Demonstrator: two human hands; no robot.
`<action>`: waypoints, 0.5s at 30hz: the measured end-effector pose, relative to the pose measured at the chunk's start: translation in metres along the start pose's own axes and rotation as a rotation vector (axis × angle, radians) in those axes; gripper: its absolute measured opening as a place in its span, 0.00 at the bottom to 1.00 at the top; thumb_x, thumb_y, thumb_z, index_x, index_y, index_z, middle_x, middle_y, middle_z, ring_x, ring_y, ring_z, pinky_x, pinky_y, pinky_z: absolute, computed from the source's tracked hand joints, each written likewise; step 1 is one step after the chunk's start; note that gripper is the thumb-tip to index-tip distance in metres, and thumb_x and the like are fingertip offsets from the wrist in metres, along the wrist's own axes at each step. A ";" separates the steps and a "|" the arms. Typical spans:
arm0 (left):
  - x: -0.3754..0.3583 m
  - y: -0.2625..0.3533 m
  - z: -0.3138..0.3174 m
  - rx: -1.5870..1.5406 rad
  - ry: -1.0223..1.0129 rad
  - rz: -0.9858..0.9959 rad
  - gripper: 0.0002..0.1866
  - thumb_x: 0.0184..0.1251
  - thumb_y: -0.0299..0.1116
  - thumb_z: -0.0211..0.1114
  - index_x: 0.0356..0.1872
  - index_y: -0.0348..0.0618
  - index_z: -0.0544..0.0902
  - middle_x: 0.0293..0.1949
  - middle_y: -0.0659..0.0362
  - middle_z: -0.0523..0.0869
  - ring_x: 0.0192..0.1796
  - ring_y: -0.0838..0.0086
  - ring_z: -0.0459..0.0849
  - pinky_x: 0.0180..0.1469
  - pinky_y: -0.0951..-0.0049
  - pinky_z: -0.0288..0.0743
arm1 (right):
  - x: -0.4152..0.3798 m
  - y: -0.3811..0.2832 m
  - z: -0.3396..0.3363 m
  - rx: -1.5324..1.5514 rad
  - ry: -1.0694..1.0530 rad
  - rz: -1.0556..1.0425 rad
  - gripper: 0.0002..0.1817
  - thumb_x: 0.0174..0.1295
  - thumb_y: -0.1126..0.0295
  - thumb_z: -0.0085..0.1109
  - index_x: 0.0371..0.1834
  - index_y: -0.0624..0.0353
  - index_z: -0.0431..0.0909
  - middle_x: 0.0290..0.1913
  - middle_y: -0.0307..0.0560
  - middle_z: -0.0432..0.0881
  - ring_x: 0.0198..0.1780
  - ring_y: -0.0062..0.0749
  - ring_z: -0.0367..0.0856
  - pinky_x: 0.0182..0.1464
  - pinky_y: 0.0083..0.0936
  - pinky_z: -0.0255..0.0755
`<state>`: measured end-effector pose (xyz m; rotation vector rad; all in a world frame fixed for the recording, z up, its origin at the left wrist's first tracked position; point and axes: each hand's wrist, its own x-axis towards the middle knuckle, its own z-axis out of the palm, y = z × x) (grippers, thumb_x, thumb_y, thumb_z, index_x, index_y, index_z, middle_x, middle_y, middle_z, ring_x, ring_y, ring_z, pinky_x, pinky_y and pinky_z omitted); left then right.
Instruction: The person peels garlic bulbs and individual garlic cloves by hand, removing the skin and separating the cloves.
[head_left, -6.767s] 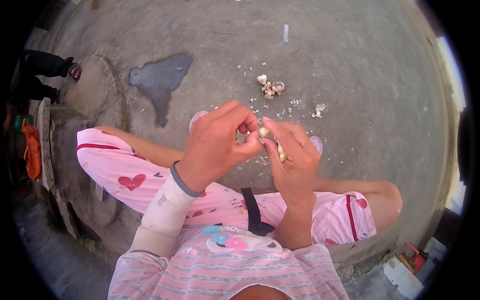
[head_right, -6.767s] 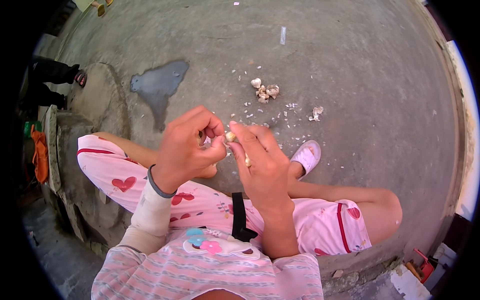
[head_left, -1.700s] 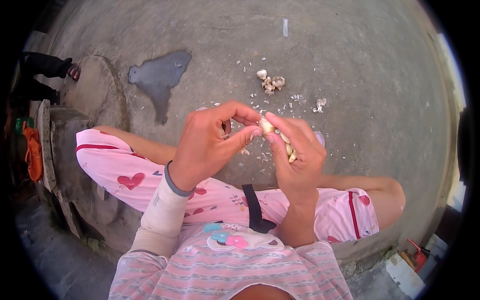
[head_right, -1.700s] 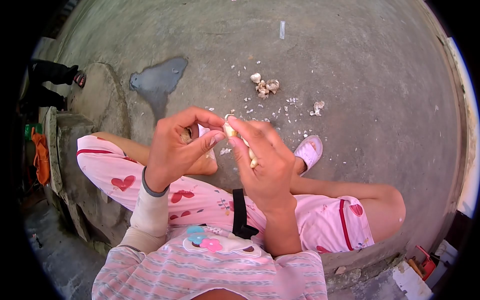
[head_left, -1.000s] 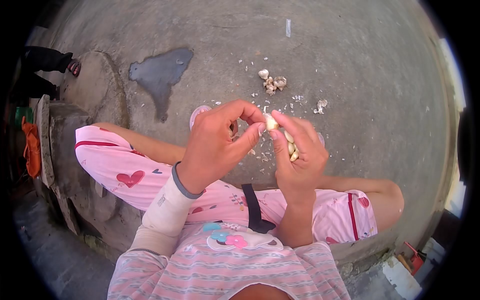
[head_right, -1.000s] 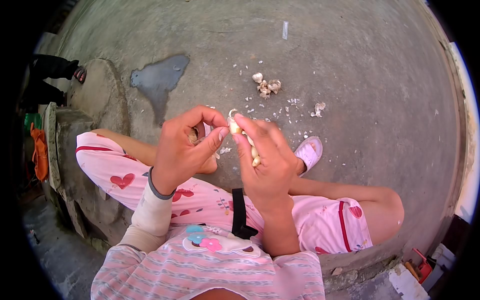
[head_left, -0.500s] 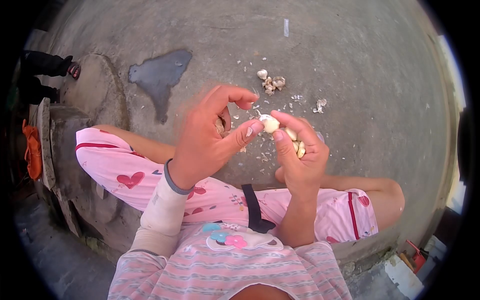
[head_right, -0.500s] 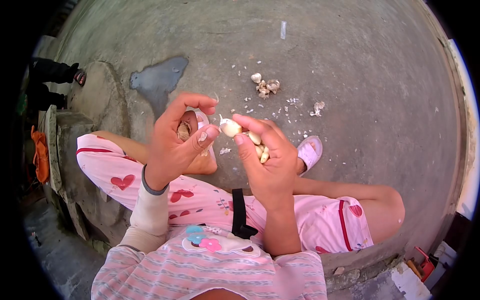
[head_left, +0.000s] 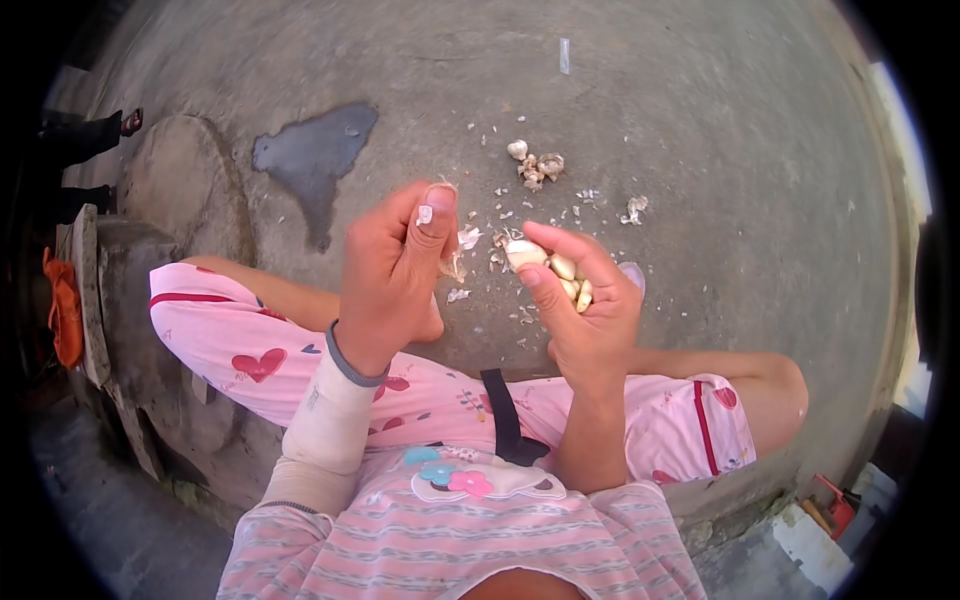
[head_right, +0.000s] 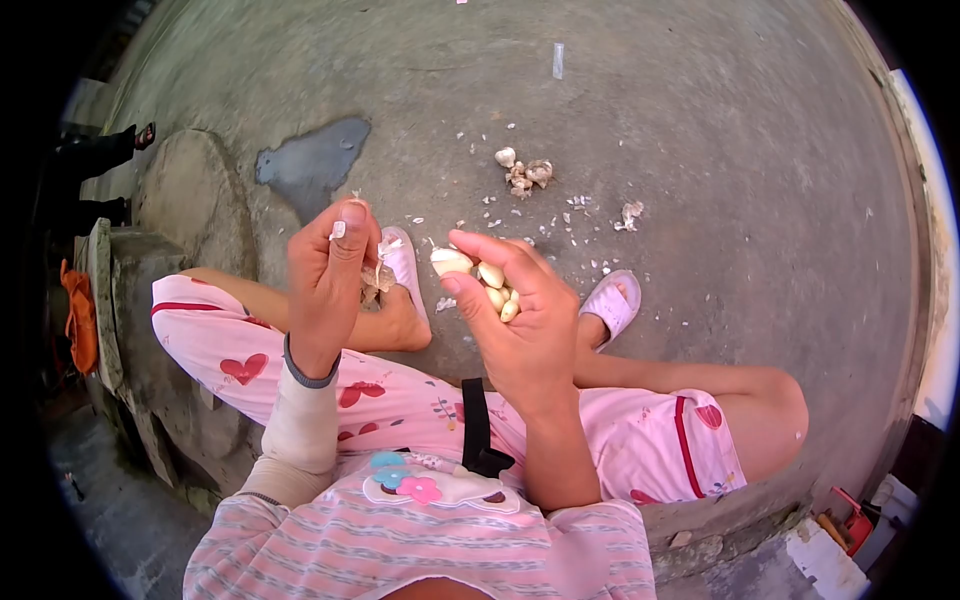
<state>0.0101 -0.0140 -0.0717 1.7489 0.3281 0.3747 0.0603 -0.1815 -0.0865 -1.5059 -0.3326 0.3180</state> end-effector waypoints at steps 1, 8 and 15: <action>0.001 0.005 -0.001 0.034 -0.028 0.005 0.06 0.62 0.28 0.68 0.32 0.39 0.79 0.29 0.62 0.79 0.24 0.81 0.70 0.28 0.80 0.63 | 0.000 0.000 0.000 0.017 0.012 0.012 0.14 0.58 0.76 0.68 0.48 0.62 0.82 0.38 0.42 0.83 0.37 0.18 0.77 0.37 0.15 0.70; -0.002 0.020 0.001 0.312 -0.207 0.154 0.07 0.62 0.28 0.69 0.33 0.38 0.79 0.32 0.62 0.78 0.28 0.83 0.71 0.31 0.83 0.63 | -0.003 -0.002 -0.002 -0.058 0.035 0.000 0.11 0.55 0.77 0.69 0.42 0.63 0.81 0.36 0.43 0.83 0.34 0.18 0.78 0.35 0.16 0.70; 0.000 0.002 -0.002 0.066 -0.001 -0.100 0.08 0.68 0.31 0.64 0.33 0.37 0.78 0.30 0.62 0.78 0.28 0.83 0.70 0.32 0.83 0.64 | -0.003 -0.008 -0.006 -0.077 0.033 0.005 0.11 0.56 0.78 0.68 0.43 0.62 0.82 0.35 0.43 0.83 0.34 0.20 0.78 0.35 0.15 0.70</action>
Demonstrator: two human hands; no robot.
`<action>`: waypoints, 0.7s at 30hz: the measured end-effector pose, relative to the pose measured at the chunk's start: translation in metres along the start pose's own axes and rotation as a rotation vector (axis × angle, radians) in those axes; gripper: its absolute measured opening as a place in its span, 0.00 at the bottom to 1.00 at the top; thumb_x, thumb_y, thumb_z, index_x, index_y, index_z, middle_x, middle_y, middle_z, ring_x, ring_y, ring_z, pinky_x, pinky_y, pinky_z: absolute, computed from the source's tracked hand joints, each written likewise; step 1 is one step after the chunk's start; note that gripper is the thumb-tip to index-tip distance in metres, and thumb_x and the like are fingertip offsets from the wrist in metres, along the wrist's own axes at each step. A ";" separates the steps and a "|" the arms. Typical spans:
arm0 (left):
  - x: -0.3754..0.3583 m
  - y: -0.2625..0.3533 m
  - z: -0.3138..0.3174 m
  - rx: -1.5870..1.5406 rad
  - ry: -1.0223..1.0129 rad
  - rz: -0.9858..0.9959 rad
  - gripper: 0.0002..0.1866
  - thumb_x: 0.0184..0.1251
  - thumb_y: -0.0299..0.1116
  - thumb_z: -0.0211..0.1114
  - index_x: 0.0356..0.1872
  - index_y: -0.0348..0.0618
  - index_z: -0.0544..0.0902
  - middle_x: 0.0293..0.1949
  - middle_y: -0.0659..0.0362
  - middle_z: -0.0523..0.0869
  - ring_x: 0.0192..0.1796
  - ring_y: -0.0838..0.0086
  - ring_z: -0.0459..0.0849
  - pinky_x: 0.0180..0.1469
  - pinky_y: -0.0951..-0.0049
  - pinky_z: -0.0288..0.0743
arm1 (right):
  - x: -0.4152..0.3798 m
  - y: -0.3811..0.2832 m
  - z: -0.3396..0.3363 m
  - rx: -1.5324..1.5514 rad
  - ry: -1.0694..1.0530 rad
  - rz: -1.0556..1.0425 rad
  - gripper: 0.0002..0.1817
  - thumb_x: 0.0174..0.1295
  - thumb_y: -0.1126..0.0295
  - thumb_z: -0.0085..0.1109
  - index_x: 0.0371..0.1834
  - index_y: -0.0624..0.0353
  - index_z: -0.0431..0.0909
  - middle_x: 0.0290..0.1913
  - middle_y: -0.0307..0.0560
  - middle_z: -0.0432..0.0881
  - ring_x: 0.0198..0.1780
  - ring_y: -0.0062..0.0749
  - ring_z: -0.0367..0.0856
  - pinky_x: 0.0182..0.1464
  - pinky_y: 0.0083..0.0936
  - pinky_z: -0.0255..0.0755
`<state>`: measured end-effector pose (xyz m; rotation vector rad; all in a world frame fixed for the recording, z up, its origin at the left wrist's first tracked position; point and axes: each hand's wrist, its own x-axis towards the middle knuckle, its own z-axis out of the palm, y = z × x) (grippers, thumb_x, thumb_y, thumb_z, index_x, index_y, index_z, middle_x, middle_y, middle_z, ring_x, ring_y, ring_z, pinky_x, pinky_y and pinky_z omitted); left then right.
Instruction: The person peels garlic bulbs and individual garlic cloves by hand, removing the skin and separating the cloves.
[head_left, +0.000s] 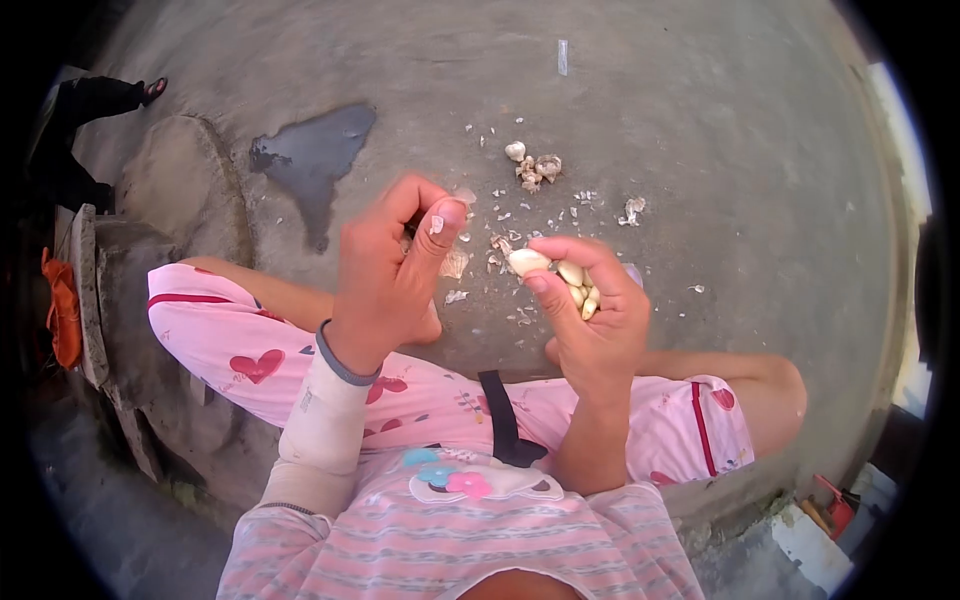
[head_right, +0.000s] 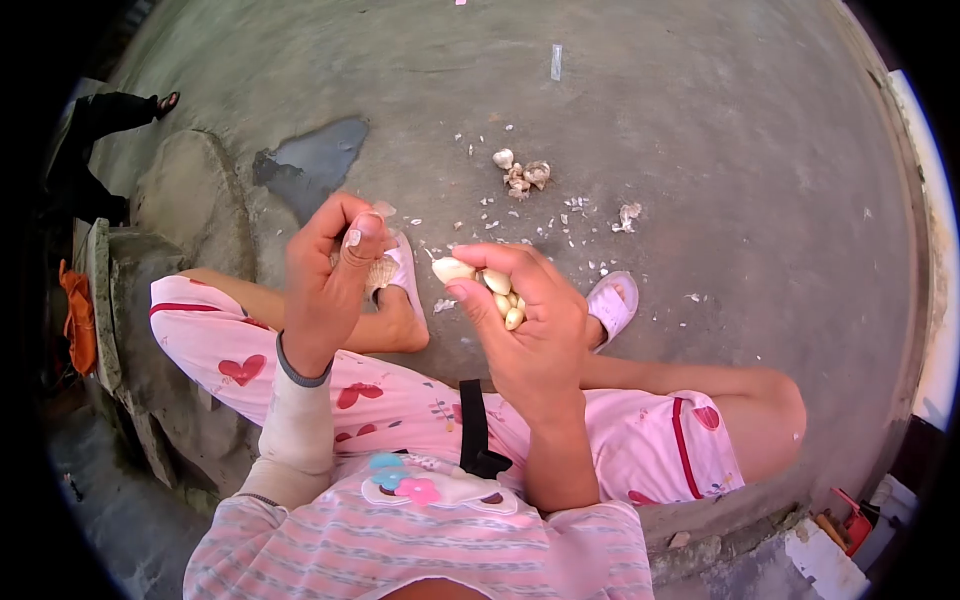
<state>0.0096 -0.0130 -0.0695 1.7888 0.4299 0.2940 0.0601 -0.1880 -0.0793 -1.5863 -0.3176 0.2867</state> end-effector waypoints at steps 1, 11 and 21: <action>0.002 -0.001 -0.007 0.057 -0.105 0.063 0.06 0.66 0.29 0.65 0.35 0.37 0.78 0.29 0.63 0.78 0.28 0.83 0.72 0.32 0.83 0.65 | 0.001 -0.001 -0.002 -0.019 -0.006 -0.024 0.11 0.56 0.78 0.68 0.43 0.62 0.82 0.35 0.43 0.83 0.34 0.20 0.78 0.36 0.15 0.70; -0.004 0.017 0.003 0.292 -0.189 0.313 0.07 0.55 0.23 0.70 0.36 0.39 0.86 0.31 0.59 0.83 0.28 0.79 0.76 0.27 0.78 0.65 | 0.001 -0.003 0.000 -0.221 0.002 -0.185 0.10 0.55 0.80 0.67 0.40 0.63 0.82 0.37 0.48 0.84 0.35 0.30 0.83 0.36 0.20 0.74; -0.006 0.020 0.004 0.304 -0.228 0.235 0.07 0.53 0.22 0.70 0.34 0.38 0.85 0.29 0.58 0.82 0.25 0.78 0.75 0.26 0.77 0.65 | 0.001 -0.001 -0.005 -0.238 -0.052 -0.251 0.11 0.53 0.81 0.67 0.40 0.62 0.83 0.37 0.49 0.84 0.34 0.33 0.84 0.34 0.22 0.75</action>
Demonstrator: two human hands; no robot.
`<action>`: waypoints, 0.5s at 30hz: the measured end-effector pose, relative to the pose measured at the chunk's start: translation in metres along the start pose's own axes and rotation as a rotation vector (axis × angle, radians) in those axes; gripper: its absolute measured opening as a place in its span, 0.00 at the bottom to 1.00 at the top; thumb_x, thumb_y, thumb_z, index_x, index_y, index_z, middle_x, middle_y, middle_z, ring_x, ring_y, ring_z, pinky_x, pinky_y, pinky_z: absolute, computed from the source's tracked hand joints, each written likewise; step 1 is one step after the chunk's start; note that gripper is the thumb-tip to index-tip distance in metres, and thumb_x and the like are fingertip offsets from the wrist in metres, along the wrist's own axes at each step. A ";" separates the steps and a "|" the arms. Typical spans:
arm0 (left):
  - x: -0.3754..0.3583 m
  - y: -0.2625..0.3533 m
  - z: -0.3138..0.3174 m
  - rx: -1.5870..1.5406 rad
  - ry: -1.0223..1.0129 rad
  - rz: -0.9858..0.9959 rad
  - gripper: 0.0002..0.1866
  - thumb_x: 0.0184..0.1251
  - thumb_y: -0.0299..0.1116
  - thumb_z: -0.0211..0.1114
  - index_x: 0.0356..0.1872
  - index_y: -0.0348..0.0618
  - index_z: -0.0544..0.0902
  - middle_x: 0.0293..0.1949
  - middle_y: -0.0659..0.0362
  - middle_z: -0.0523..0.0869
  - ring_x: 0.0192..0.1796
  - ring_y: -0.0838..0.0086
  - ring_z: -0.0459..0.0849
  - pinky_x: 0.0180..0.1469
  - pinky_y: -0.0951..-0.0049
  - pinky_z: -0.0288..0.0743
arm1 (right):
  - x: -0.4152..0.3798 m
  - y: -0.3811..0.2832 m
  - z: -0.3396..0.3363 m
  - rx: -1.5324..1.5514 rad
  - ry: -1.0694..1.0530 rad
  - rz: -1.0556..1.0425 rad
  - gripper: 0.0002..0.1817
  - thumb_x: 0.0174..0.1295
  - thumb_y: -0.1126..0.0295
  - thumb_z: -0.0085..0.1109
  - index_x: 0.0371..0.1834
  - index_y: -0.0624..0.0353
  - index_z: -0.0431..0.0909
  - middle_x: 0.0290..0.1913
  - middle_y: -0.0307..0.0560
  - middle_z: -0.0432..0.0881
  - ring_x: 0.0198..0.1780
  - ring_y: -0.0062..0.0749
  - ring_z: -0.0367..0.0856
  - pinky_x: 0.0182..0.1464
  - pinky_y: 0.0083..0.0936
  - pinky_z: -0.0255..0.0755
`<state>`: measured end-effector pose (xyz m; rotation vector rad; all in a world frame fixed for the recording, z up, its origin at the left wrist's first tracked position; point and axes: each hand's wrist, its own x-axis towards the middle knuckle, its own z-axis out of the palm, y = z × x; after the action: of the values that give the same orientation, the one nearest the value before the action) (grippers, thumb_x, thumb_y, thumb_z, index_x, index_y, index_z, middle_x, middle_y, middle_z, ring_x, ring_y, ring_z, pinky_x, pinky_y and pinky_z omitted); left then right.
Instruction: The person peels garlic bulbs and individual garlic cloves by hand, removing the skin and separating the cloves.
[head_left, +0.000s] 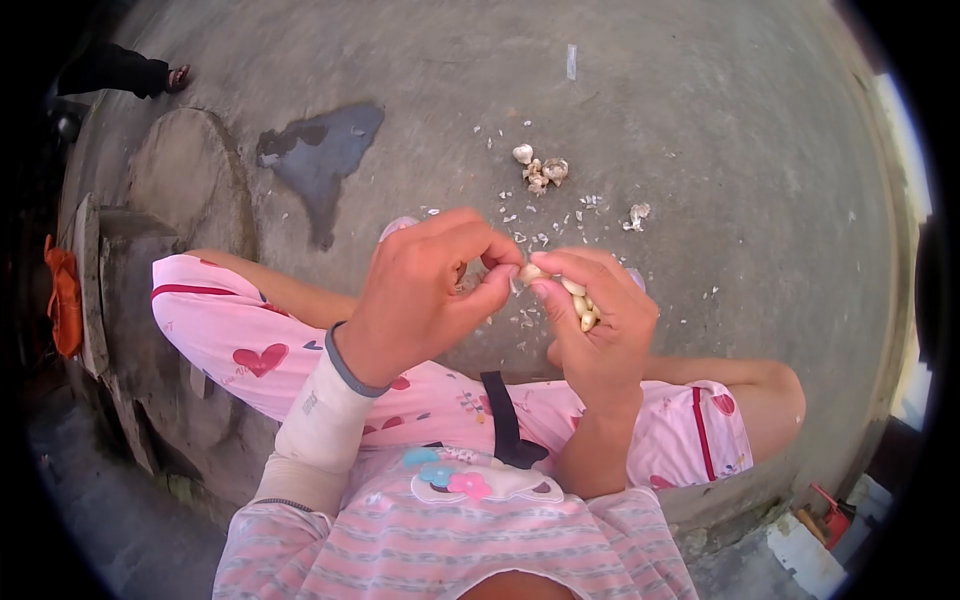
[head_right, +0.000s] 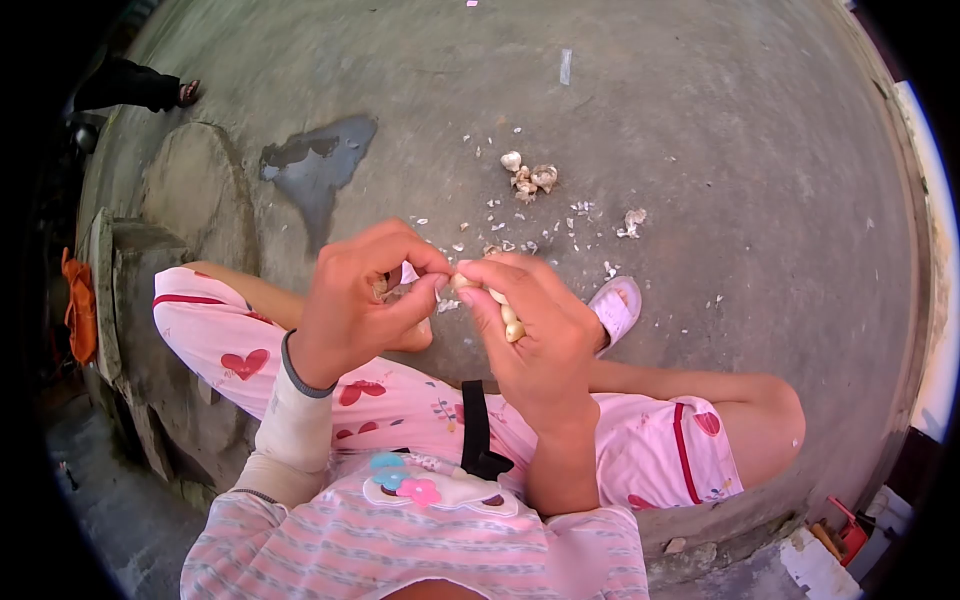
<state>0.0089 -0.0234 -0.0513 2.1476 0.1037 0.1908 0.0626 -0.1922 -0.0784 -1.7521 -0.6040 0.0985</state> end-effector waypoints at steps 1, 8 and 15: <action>0.001 0.000 -0.001 -0.016 -0.013 -0.026 0.07 0.53 0.22 0.69 0.34 0.38 0.85 0.29 0.58 0.82 0.25 0.78 0.75 0.26 0.76 0.65 | 0.001 0.000 0.000 -0.014 0.002 -0.008 0.11 0.53 0.81 0.68 0.40 0.62 0.83 0.37 0.49 0.84 0.34 0.32 0.84 0.34 0.22 0.75; -0.001 -0.005 0.001 -0.020 -0.012 0.002 0.06 0.54 0.22 0.67 0.34 0.37 0.85 0.27 0.60 0.81 0.23 0.81 0.72 0.24 0.77 0.62 | 0.001 0.000 0.004 -0.052 0.005 -0.039 0.10 0.53 0.81 0.67 0.39 0.63 0.84 0.37 0.48 0.84 0.34 0.30 0.83 0.34 0.21 0.74; 0.001 -0.002 -0.002 -0.096 -0.058 -0.114 0.05 0.57 0.23 0.67 0.35 0.38 0.86 0.28 0.61 0.82 0.22 0.81 0.71 0.24 0.78 0.62 | 0.002 0.000 0.001 0.010 -0.010 0.024 0.10 0.54 0.80 0.67 0.40 0.63 0.84 0.37 0.48 0.84 0.34 0.28 0.82 0.35 0.20 0.73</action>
<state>0.0091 -0.0207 -0.0520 2.0432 0.1796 0.0657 0.0638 -0.1903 -0.0778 -1.7502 -0.5888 0.1274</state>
